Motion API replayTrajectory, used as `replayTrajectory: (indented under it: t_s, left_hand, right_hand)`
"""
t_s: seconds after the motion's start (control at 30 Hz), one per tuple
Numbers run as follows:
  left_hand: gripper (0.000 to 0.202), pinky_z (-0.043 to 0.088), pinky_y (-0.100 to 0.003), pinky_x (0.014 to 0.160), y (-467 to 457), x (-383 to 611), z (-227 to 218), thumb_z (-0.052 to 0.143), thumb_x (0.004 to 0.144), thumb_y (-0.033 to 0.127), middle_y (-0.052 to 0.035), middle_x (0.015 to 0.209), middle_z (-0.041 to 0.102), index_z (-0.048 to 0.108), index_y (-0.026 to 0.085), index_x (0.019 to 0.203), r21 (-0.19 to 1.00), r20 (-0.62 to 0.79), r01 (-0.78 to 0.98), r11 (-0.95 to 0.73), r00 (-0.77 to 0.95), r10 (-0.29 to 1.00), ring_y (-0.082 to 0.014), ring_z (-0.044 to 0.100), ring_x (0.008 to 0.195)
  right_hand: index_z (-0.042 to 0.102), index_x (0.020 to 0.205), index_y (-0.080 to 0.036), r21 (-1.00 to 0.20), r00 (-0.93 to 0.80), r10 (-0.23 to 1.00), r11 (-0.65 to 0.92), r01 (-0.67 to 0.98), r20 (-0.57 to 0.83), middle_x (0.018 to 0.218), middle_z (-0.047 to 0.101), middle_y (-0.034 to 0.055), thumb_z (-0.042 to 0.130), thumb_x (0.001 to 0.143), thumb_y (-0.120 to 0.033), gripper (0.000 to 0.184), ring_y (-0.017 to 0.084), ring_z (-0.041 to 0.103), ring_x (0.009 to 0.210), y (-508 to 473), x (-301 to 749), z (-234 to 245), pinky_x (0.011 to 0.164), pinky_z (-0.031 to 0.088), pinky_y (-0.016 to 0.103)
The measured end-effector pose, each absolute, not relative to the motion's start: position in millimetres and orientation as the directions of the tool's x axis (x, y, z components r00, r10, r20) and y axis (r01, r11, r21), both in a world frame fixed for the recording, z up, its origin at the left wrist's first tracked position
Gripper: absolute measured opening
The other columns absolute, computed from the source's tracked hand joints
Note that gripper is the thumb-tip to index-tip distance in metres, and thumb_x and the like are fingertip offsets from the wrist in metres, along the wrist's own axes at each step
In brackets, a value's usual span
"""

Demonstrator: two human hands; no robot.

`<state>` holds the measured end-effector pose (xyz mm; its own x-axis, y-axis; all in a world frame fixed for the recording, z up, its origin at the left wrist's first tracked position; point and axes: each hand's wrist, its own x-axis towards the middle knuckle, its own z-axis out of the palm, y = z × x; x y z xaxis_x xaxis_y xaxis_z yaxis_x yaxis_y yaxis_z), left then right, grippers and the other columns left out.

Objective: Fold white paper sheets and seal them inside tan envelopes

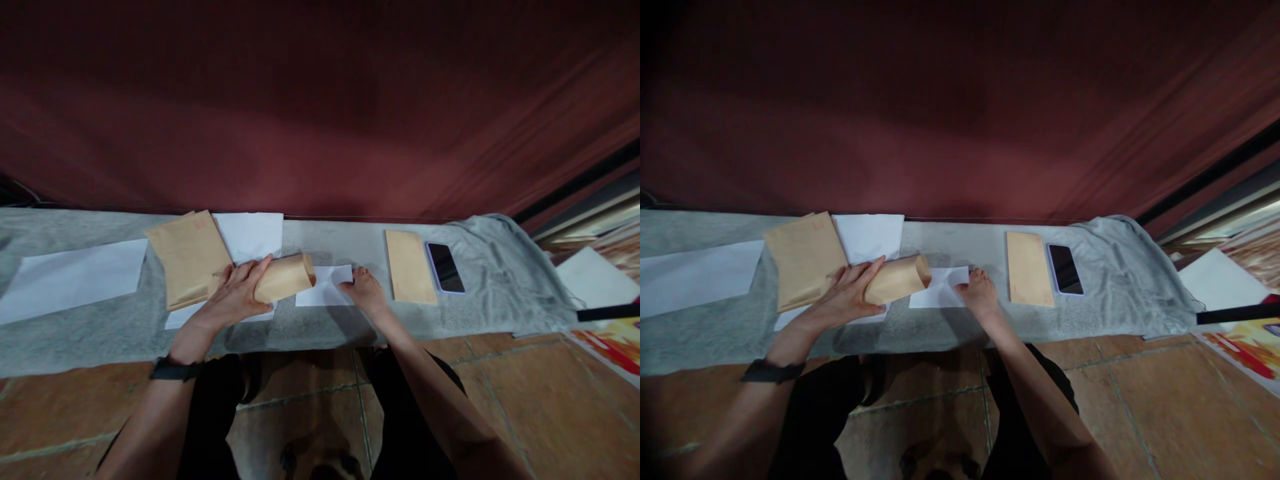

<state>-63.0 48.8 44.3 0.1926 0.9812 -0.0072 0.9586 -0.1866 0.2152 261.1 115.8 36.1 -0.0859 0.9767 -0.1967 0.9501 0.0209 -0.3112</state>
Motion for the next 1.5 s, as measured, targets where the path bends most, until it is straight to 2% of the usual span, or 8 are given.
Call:
replayTrajectory:
  t_s: [0.17, 0.33, 0.47, 0.63, 0.87, 1.1, 1.27, 1.5]
  left_hand:
    - [0.11, 0.023, -0.055, 0.121, 48.8, -63.4, 43.7, 0.072, 0.075, 0.046, -0.013, 0.148, 0.048, 0.01, 0.029, 0.165, 0.223, 0.003, 0.956, -0.19, 0.194, 0.981, -0.0371, 0.044, 0.141]
    - [0.111, 0.02, -0.055, 0.122, 48.6, -63.9, 44.3, 0.071, 0.076, 0.049, -0.0136, 0.15, 0.045, 0.008, 0.029, 0.165, 0.224, -0.019, 0.957, -0.184, 0.193, 0.981, -0.0366, 0.042, 0.142]
    - [0.11, 0.021, -0.056, 0.122, 49.1, -62.8, 44.9, 0.071, 0.076, 0.049, -0.0134, 0.149, 0.047, 0.009, 0.028, 0.165, 0.233, -0.023, 0.958, -0.169, 0.18, 0.983, -0.0361, 0.044, 0.141]
    - [0.111, 0.021, -0.057, 0.122, 50.3, -61.6, 44.7, 0.071, 0.075, 0.05, -0.0138, 0.15, 0.047, 0.01, 0.028, 0.165, 0.248, -0.037, 0.957, -0.149, 0.164, 0.986, -0.0369, 0.042, 0.142]
    - [0.116, 0.019, -0.055, 0.123, 52.1, -60.5, 45.4, 0.074, 0.073, 0.05, -0.0144, 0.151, 0.045, 0.007, 0.027, 0.165, 0.246, -0.039, 0.956, -0.162, 0.177, 0.983, -0.0368, 0.04, 0.144]
    - [0.117, 0.016, -0.057, 0.124, 51.1, -53.7, 45.1, 0.074, 0.073, 0.048, -0.0141, 0.152, 0.043, 0.005, 0.029, 0.165, 0.252, -0.03, 0.946, -0.203, 0.218, 0.976, -0.0367, 0.038, 0.145]
    - [0.115, 0.016, -0.057, 0.123, 51.6, -54.7, 43.8, 0.073, 0.075, 0.05, -0.0147, 0.152, 0.043, 0.004, 0.028, 0.165, 0.228, 0.0, 0.957, -0.177, 0.182, 0.983, -0.0376, 0.039, 0.144]
    - [0.115, 0.015, -0.06, 0.123, 52.7, -57.5, 41.6, 0.072, 0.078, 0.05, -0.0153, 0.152, 0.042, 0.001, 0.027, 0.165, 0.207, 0.021, 0.959, -0.195, 0.195, 0.981, -0.0378, 0.038, 0.145]
  right_hand:
    - [0.063, 0.102, -0.023, -0.405, -0.138, 0.976, 0.06, 0.912, -0.166, 0.1, 0.073, 0.0068, 0.058, 0.096, -0.03, 0.011, 0.023, 0.07, 0.094, 124.6, 267.1, 33.2, 0.082, 0.05, 0.03]
    - [0.065, 0.095, -0.023, -0.563, -0.125, 0.992, 0.083, 0.823, -0.036, 0.091, 0.073, 0.005, 0.052, 0.096, -0.026, 0.014, 0.023, 0.068, 0.09, 138.5, 286.1, 36.7, 0.079, 0.049, 0.03]
    - [0.067, 0.103, -0.021, -0.728, 0.003, 0.991, 0.098, 0.679, 0.136, 0.091, 0.073, 0.0061, 0.048, 0.095, -0.032, 0.023, 0.023, 0.066, 0.087, 145.7, 302.7, 40.9, 0.078, 0.049, 0.031]
    - [0.063, 0.088, -0.02, -0.866, 0.11, 0.949, 0.217, 0.45, 0.295, 0.076, 0.063, 0.0008, 0.053, 0.09, -0.049, 0.031, 0.017, 0.054, 0.072, 150.7, 310.8, 41.1, 0.07, 0.045, 0.028]
    - [0.065, 0.086, -0.02, -0.937, 0.029, 0.986, 0.149, 0.316, 0.166, 0.069, 0.055, -0.0027, 0.057, 0.084, -0.056, 0.037, 0.015, 0.046, 0.064, 151.4, 299.4, 32.9, 0.061, 0.039, 0.026]
    - [0.064, 0.085, -0.02, -0.955, 0.13, 0.974, 0.151, 0.254, 0.188, 0.071, 0.058, -0.0026, 0.057, 0.084, -0.054, 0.035, 0.014, 0.047, 0.066, 155.2, 294.5, 31.5, 0.062, 0.04, 0.025]
    - [0.068, 0.085, -0.02, -0.928, -0.016, 0.987, 0.155, 0.338, 0.16, 0.073, 0.063, -0.0004, 0.057, 0.083, -0.053, 0.035, 0.016, 0.053, 0.069, 152.0, 296.7, 30.4, 0.065, 0.042, 0.027]
    - [0.066, 0.07, -0.021, -0.937, -0.172, 0.984, 0.105, 0.332, 0.05, 0.059, 0.054, -0.0032, 0.063, 0.077, -0.053, 0.033, 0.014, 0.044, 0.057, 157.6, 313.0, 29.0, 0.055, 0.034, 0.025]
